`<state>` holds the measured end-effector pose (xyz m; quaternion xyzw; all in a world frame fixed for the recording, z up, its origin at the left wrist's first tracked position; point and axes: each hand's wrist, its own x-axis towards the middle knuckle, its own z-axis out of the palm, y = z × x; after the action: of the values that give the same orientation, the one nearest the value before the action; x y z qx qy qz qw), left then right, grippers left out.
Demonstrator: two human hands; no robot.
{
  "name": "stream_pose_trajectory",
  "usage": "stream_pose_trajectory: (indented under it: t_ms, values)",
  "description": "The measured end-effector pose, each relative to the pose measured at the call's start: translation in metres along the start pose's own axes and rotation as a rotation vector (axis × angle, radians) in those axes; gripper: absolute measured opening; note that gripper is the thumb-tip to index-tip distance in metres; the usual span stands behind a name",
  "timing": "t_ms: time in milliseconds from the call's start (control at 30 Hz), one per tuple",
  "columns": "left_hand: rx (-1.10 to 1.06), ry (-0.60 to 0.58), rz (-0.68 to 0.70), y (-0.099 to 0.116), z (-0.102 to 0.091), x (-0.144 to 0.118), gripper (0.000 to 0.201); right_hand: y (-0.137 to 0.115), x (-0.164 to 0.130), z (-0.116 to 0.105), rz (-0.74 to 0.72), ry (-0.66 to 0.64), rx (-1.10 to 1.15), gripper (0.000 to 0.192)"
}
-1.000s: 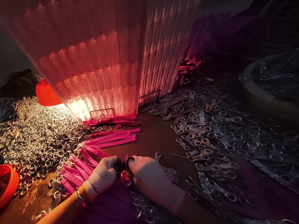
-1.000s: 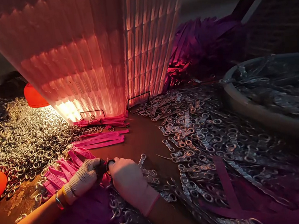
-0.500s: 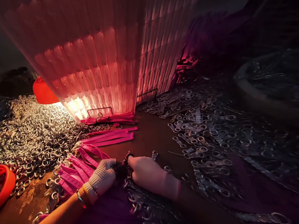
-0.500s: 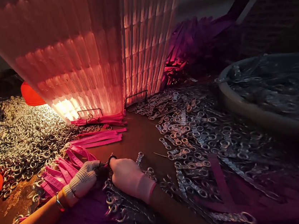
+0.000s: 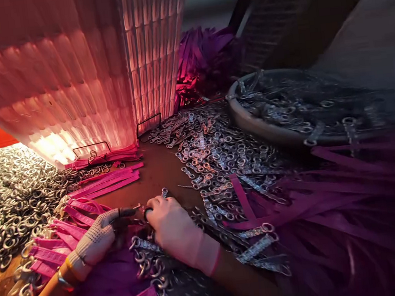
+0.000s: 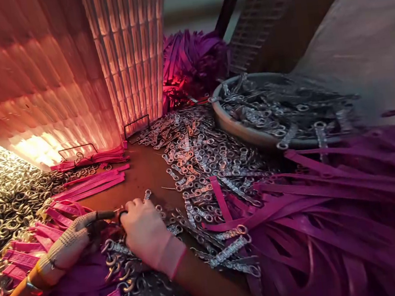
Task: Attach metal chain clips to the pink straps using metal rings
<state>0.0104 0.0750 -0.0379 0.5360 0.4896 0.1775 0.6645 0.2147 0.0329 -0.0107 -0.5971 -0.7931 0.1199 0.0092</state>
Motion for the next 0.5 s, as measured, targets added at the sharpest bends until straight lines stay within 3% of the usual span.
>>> stream_pose_trajectory:
  t_ms: [67, 133, 233, 300, 367, 433, 500]
  values:
    - [-0.096, 0.071, 0.065, 0.005, 0.001, 0.0, 0.046, 0.027, -0.016, -0.003, 0.173, 0.024, 0.018, 0.026]
    - [-0.286, 0.14, 0.067, 0.009, 0.002, 0.002, 0.041, 0.055, -0.033, 0.0, 0.367, -0.059, 0.001, 0.025]
    - [-0.682, 0.108, -0.094, 0.012, 0.002, 0.004, 0.037, 0.082, -0.056, 0.024, 0.441, -0.197, -0.043, 0.028]
    - [-0.87, 0.027, -0.191, 0.012, 0.001, 0.004, 0.039, 0.092, -0.072, 0.051, 0.409, -0.117, -0.035, 0.032]
    - [-0.941, -0.055, -0.225, 0.01, 0.0, 0.002, 0.038, 0.101, -0.088, 0.078, 0.382, 0.063, 0.038, 0.029]
    - [-0.921, -0.117, -0.207, 0.009, 0.001, -0.001, 0.038, 0.112, -0.099, 0.095, 0.436, 0.166, 0.195, 0.024]
    - [-0.819, -0.143, -0.17, 0.009, 0.004, -0.003, 0.041, 0.119, -0.103, 0.096, 0.491, 0.21, 0.456, 0.019]
